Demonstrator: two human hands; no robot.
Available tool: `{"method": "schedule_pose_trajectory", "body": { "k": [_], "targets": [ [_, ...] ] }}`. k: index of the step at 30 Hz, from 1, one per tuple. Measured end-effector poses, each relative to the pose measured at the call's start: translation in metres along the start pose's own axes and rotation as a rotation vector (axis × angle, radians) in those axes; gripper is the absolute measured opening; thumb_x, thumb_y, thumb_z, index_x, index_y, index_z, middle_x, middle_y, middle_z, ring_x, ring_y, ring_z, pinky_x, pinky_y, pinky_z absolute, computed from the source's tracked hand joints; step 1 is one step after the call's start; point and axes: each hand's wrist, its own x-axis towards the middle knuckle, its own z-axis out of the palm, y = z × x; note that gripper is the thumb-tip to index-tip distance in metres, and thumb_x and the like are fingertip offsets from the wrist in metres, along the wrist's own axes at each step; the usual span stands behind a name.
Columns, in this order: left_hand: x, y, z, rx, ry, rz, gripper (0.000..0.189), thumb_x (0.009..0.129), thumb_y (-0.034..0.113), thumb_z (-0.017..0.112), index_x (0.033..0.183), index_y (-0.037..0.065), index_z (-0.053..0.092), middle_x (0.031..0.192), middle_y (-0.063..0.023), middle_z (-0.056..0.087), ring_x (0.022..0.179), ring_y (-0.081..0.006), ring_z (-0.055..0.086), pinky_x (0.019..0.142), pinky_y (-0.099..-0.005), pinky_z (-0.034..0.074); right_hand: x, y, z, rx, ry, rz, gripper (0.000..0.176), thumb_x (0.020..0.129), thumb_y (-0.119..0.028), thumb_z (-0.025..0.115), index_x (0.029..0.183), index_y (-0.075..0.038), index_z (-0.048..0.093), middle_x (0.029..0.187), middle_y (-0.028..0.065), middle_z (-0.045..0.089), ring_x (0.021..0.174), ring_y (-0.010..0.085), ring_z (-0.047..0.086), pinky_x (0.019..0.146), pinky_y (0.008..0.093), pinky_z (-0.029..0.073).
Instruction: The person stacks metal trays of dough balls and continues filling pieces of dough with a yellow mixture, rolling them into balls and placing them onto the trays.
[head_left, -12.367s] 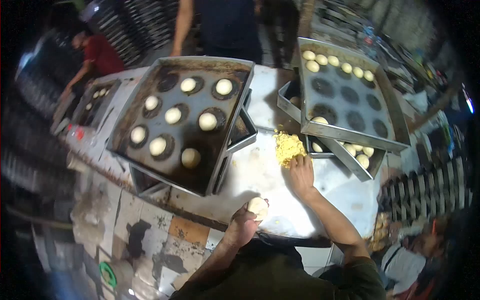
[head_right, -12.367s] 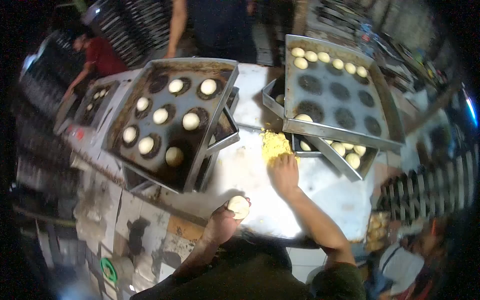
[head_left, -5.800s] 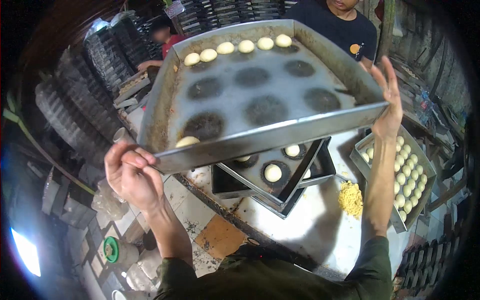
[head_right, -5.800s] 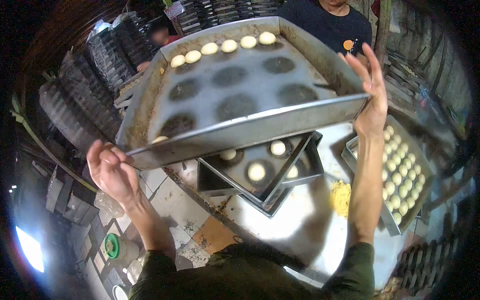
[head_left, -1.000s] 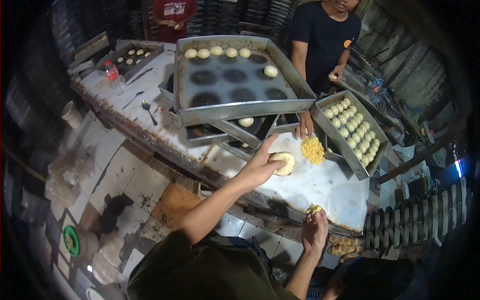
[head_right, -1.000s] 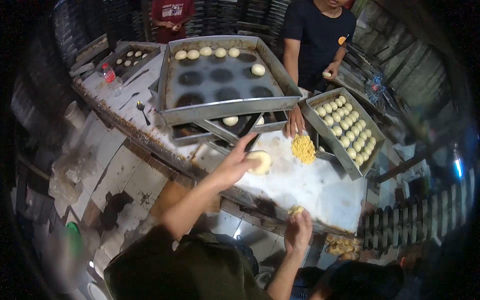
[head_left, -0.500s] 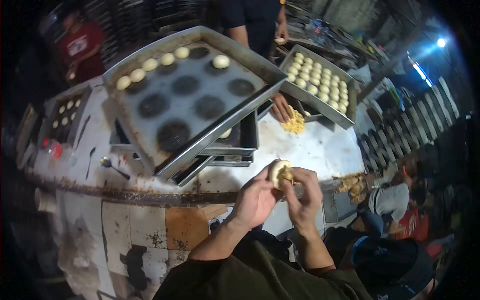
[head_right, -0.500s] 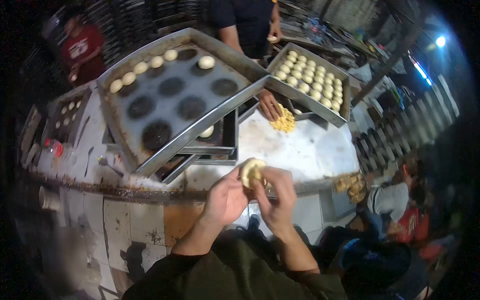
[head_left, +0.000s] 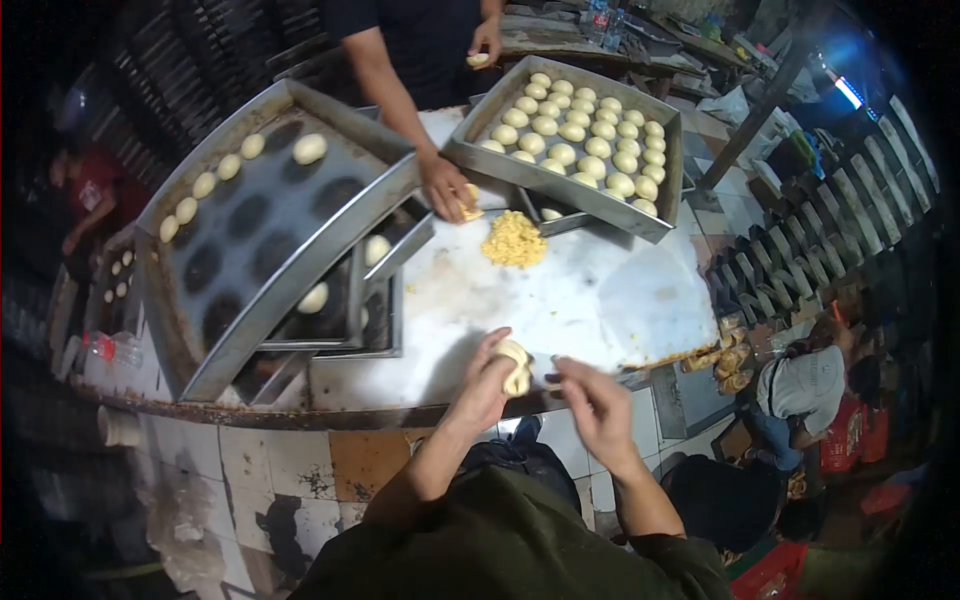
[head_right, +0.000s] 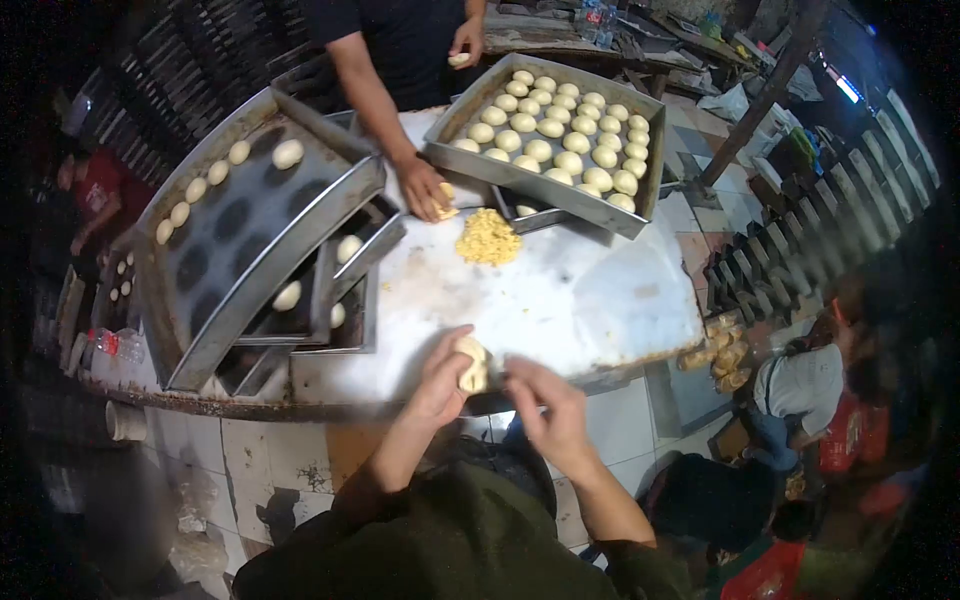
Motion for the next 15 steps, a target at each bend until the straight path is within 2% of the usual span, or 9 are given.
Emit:
{"method": "schedule_pose_trajectory", "body": {
  "k": [2,4,6,7,8,10,12,14,15],
  "targets": [
    [0.012,-0.023,0.037,0.44,-0.09,-0.154,0.057,0.08,-0.003,0.045,0.133,0.007,0.028,0.108,-0.0156,0.051,0.095,-0.0195,0.055,0.079,-0.0315,0.048,0.013,0.02,-0.034,0.127,0.121,0.216,0.027,0.083,-0.002,0.056,0.11,0.001,0.058,0.115,0.0191,0.057,0.104,0.0315,0.057,0.085,0.0344,0.047],
    [0.029,-0.043,0.056,0.431,-0.202,-0.225,0.064,0.074,-0.005,0.044,0.134,0.006,0.024,0.11,-0.015,0.049,0.097,-0.0194,0.054,0.08,-0.0295,0.047,0.016,0.059,-0.048,-0.063,-0.056,0.112,0.028,0.084,-0.003,0.055,0.111,0.0,0.058,0.117,0.0186,0.057,0.113,0.0326,0.052,0.091,0.0362,0.043],
    [0.054,-0.048,0.075,0.334,0.024,-0.013,0.066,0.07,-0.01,0.043,0.132,0.005,0.026,0.102,-0.0125,0.052,0.092,-0.0183,0.054,0.076,-0.0284,0.047,0.011,0.082,-0.044,0.107,0.132,0.076,0.027,0.085,-0.006,0.054,0.111,0.001,0.057,0.115,0.0187,0.057,0.113,0.0372,0.049,0.093,0.0414,0.039],
    [0.065,-0.054,0.09,0.275,0.119,0.11,0.057,0.07,-0.01,0.042,0.125,0.004,0.035,0.101,-0.0115,0.053,0.089,-0.0192,0.054,0.079,-0.0301,0.045,0.006,0.086,-0.043,-0.15,0.173,0.022,0.03,0.088,-0.008,0.049,0.116,0.001,0.054,0.123,0.0184,0.052,0.119,0.0368,0.044,0.096,0.0415,0.036],
    [0.084,-0.069,0.094,0.275,0.132,0.125,0.057,0.07,-0.01,0.042,0.125,0.004,0.035,0.101,-0.0115,0.053,0.089,-0.0192,0.054,0.079,-0.0301,0.045,0.001,0.095,-0.043,-0.14,0.164,0.008,0.03,0.088,-0.008,0.049,0.116,0.001,0.054,0.123,0.0184,0.052,0.119,0.0368,0.044,0.096,0.0415,0.036],
    [0.124,-0.102,0.087,0.612,0.289,0.616,0.043,0.07,-0.007,0.042,0.111,0.003,0.048,0.098,-0.0109,0.055,0.09,-0.0207,0.054,0.085,-0.0318,0.043,-0.008,0.111,-0.037,-0.149,0.188,0.065,0.033,0.091,-0.012,0.044,0.122,0.001,0.049,0.129,0.0188,0.048,0.121,0.0363,0.043,0.098,0.0419,0.035],
    [0.126,-0.096,0.115,0.829,0.207,0.655,0.031,0.071,-0.005,0.043,0.099,0.003,0.055,0.103,-0.012,0.055,0.095,-0.0256,0.053,0.09,-0.0358,0.039,-0.022,0.155,-0.043,0.093,0.254,0.267,0.033,0.094,-0.015,0.04,0.121,0.001,0.048,0.123,0.0195,0.051,0.115,0.0317,0.048,0.096,0.0391,0.037],
    [0.159,-0.104,0.088,1.741,-0.2,0.524,0.034,0.071,-0.004,0.046,0.103,0.002,0.056,0.116,-0.016,0.051,0.113,-0.032,0.046,0.098,-0.0411,0.033,-0.005,0.172,-0.074,0.229,0.342,0.479,0.029,0.094,-0.018,0.042,0.112,0.002,0.053,0.105,0.0191,0.058,0.099,0.0272,0.055,0.088,0.0361,0.04],
    [0.166,-0.123,0.071,1.843,-0.278,0.827,0.041,0.071,-0.005,0.047,0.111,0.002,0.053,0.128,-0.018,0.045,0.125,-0.0357,0.034,0.105,-0.0453,0.024,0.008,0.199,-0.08,0.113,0.509,0.473,0.027,0.094,-0.019,0.044,0.105,0.003,0.054,0.099,0.0181,0.058,0.09,0.0259,0.054,0.082,0.0348,0.041]
  ]
}}
